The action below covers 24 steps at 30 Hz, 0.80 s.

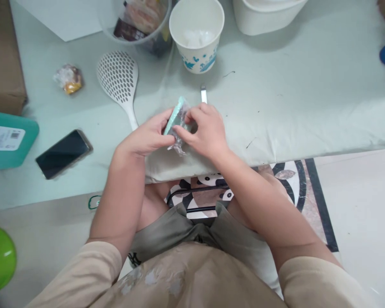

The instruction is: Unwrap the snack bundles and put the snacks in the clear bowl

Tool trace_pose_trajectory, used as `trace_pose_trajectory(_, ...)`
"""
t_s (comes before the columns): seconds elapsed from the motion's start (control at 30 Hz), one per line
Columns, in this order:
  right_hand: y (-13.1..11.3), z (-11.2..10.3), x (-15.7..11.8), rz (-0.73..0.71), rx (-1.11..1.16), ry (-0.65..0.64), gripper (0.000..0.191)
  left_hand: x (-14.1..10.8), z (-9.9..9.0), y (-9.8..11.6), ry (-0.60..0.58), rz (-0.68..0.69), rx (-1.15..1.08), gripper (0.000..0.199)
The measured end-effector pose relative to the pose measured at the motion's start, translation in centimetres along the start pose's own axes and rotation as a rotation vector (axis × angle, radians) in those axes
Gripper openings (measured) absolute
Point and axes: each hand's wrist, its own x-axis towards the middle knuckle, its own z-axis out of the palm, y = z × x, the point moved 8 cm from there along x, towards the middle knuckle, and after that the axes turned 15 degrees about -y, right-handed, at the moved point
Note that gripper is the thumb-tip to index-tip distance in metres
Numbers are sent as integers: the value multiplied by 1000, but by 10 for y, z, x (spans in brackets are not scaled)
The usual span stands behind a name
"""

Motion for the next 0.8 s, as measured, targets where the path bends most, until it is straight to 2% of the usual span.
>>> trace_pose_trajectory(0.13,-2,-1,1,-25,37,-7,14,0,0,2,-1,-4,8,62)
trace_pose_trajectory(0.37,-7,-12,0,-74,171,31,18,-8,-16,5,118,19,53,57)
trace_pose_trajectory(0.53,9,-12,-1,-9,121,54,23,-15,-29,9,198,41,106,61)
trace_pose_trajectory(0.6,17,-16,0,-7,77,65,26,-19,-31,10,170,-2,127,61)
trace_pose_trajectory(0.73,30,-29,3,-5,103,123,37,-27,-26,9,33,-95,86,49)
trace_pose_trajectory(0.8,33,-30,3,14,202,141,41,-31,-27,8,48,-86,30,49)
